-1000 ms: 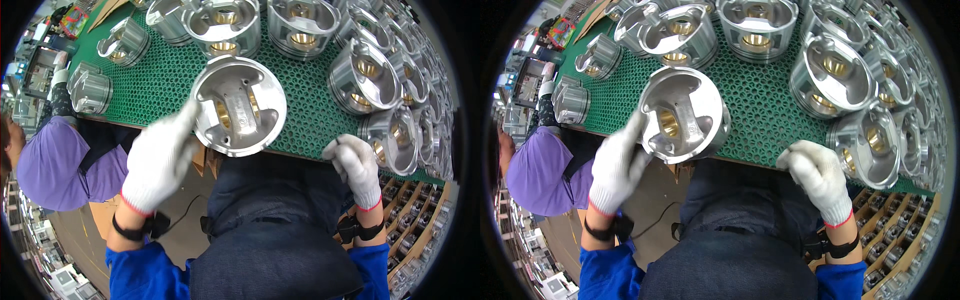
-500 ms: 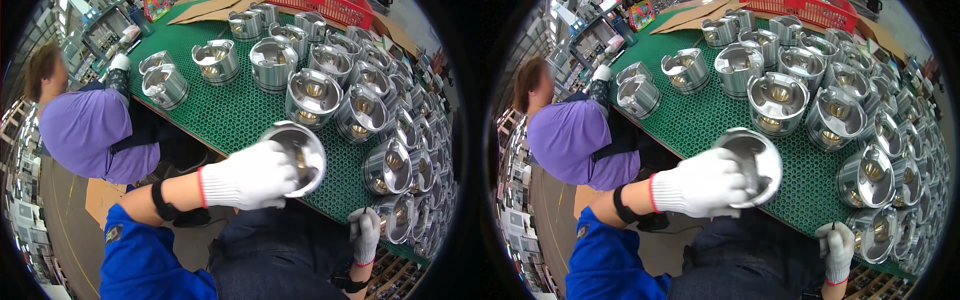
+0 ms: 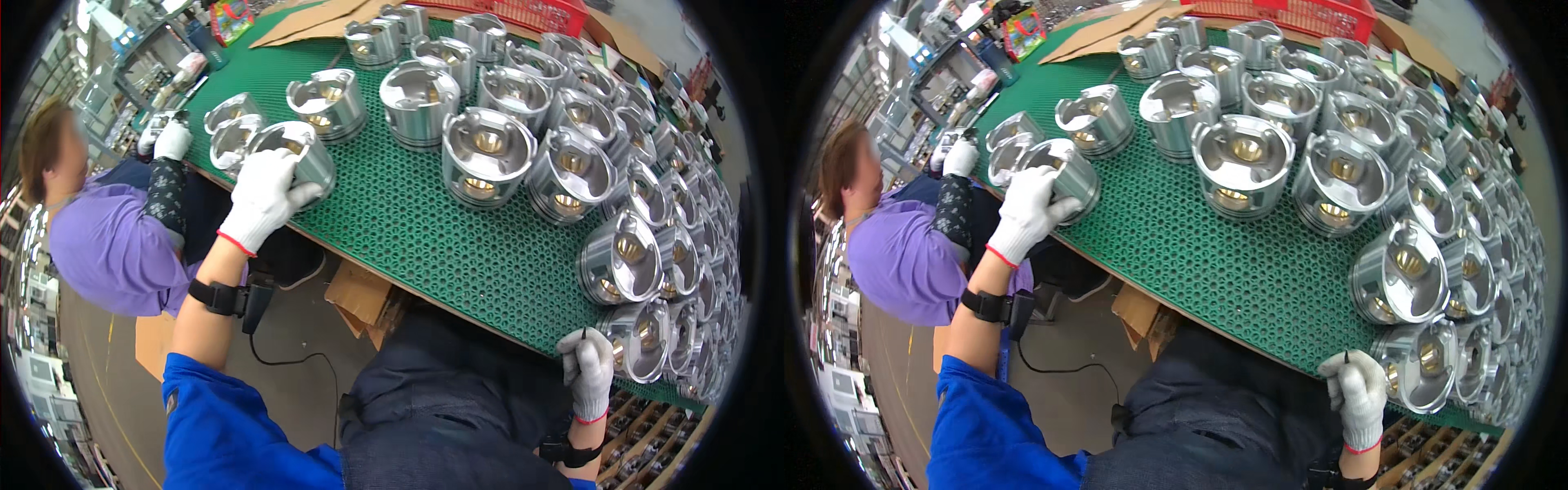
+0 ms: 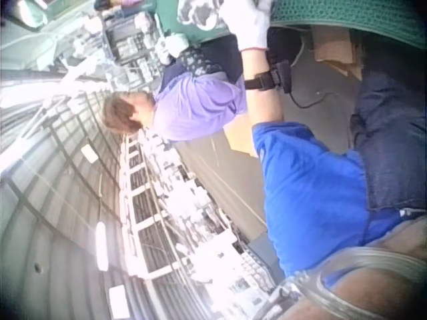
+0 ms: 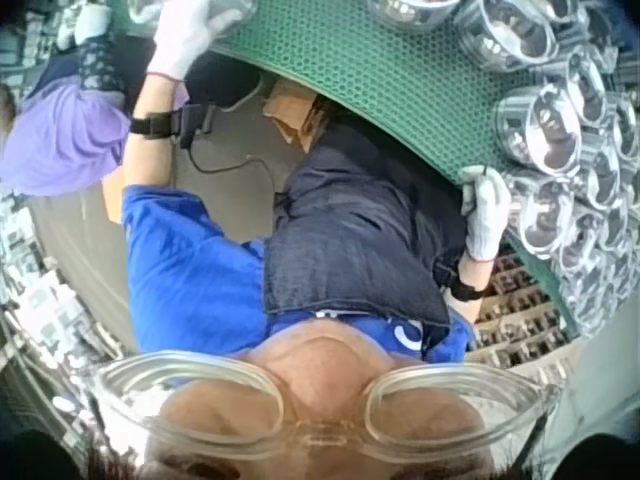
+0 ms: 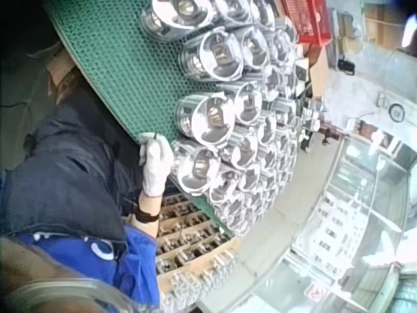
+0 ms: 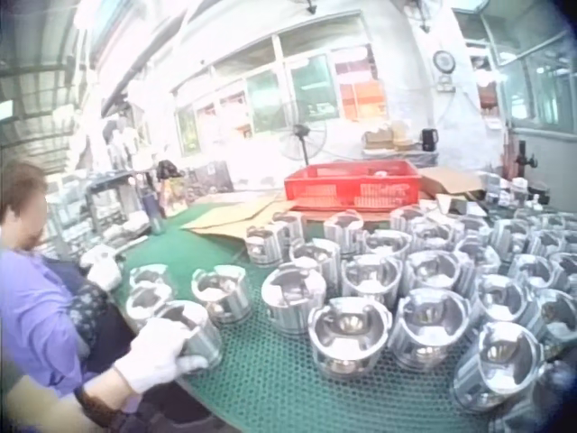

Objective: Organizing and inspecting engine pistons on a workstation.

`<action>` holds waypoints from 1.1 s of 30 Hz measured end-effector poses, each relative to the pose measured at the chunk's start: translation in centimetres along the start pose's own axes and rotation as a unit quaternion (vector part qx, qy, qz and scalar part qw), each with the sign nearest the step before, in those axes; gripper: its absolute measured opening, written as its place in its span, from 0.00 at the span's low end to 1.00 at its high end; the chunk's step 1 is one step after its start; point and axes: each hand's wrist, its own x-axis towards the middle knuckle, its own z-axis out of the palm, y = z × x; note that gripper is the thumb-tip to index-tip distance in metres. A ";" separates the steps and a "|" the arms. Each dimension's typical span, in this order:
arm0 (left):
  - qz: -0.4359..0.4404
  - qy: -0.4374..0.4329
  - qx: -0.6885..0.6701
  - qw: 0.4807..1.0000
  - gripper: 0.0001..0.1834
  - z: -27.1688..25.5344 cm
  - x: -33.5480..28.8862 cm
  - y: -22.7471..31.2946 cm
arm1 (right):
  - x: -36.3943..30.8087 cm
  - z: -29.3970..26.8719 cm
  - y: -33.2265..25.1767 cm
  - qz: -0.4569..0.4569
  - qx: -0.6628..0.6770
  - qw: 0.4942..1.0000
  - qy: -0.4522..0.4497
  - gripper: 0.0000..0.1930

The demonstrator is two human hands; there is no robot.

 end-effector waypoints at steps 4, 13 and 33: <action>0.003 0.139 0.045 0.989 0.37 0.4 -0.2 1.1 | -0.3 0.4 -1.0 0.020 0.011 1.000 0.002 0.20; 0.264 0.120 -0.005 0.957 0.23 2.2 9.6 16.2 | 0.0 0.1 -0.7 0.013 0.051 0.998 -0.040 0.18; 0.326 0.146 -0.267 0.895 0.31 -0.6 1.7 22.7 | -2.7 1.2 -1.4 -0.114 -0.013 0.993 -0.016 0.10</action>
